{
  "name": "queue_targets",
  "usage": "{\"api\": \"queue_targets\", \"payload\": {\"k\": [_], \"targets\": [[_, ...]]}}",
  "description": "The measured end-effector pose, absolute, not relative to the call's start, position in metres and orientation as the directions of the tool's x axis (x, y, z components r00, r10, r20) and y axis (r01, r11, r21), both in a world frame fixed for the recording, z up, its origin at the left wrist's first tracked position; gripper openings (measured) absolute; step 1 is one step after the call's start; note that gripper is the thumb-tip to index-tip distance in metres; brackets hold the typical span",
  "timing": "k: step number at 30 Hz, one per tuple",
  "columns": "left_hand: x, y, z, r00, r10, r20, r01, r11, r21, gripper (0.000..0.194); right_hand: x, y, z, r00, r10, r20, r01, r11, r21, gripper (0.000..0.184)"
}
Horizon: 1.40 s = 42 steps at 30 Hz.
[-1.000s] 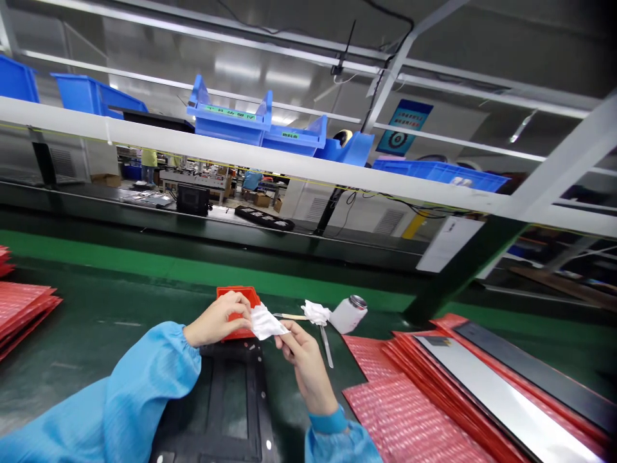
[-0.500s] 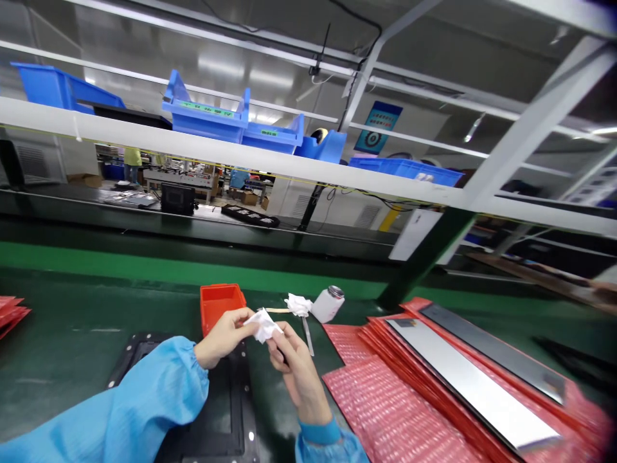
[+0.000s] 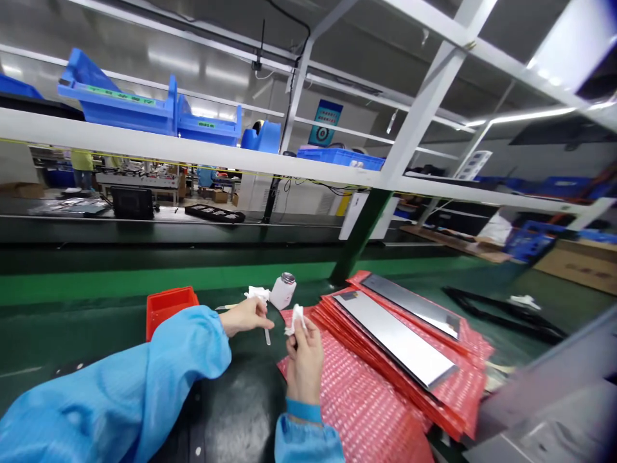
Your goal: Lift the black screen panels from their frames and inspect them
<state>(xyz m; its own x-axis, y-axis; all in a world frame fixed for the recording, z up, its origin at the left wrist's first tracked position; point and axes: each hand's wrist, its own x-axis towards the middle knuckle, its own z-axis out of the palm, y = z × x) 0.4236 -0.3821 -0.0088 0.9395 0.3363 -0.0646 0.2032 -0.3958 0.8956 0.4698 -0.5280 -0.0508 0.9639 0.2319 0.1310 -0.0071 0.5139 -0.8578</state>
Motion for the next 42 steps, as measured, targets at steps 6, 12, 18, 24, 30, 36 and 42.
{"api": "queue_targets", "payload": {"k": [6,12,18,24,30,36,42], "targets": [[0.495,-0.376,-0.011,0.798,0.577,0.173,0.323,-0.653,0.685,0.046,0.509,-0.527,-0.079,0.998,-0.031,0.048,0.057,0.530,-0.846,0.032],[0.534,-0.394,-0.028,0.745,0.609,0.273,0.396,-0.732,0.554,0.065,0.516,-0.529,-0.092,0.994,-0.093,0.053,0.092,0.475,-0.875,0.031],[0.540,-0.406,-0.026,0.749,0.563,0.350,0.381,-0.798,0.467,0.041,0.513,-0.524,-0.092,0.990,-0.073,0.120,0.140,0.438,-0.888,0.037],[0.510,-0.384,0.013,0.788,0.417,0.452,0.287,-0.899,0.330,0.041,0.503,-0.525,-0.080,0.986,-0.084,0.147,0.169,0.441,-0.881,0.039],[0.425,-0.333,0.067,0.825,0.235,0.513,0.215,-0.971,0.100,0.042,0.463,-0.491,-0.041,0.975,0.133,0.178,0.089,0.501,-0.861,0.038],[0.323,-0.297,0.098,0.839,0.162,0.520,0.266,-0.955,-0.131,0.034,0.413,-0.416,-0.001,0.871,0.474,0.129,-0.162,0.526,-0.835,0.026],[0.265,-0.284,0.106,0.857,0.158,0.490,0.329,-0.900,-0.285,0.030,0.371,-0.367,0.001,0.760,0.650,0.026,-0.375,0.471,-0.798,0.013]]}}
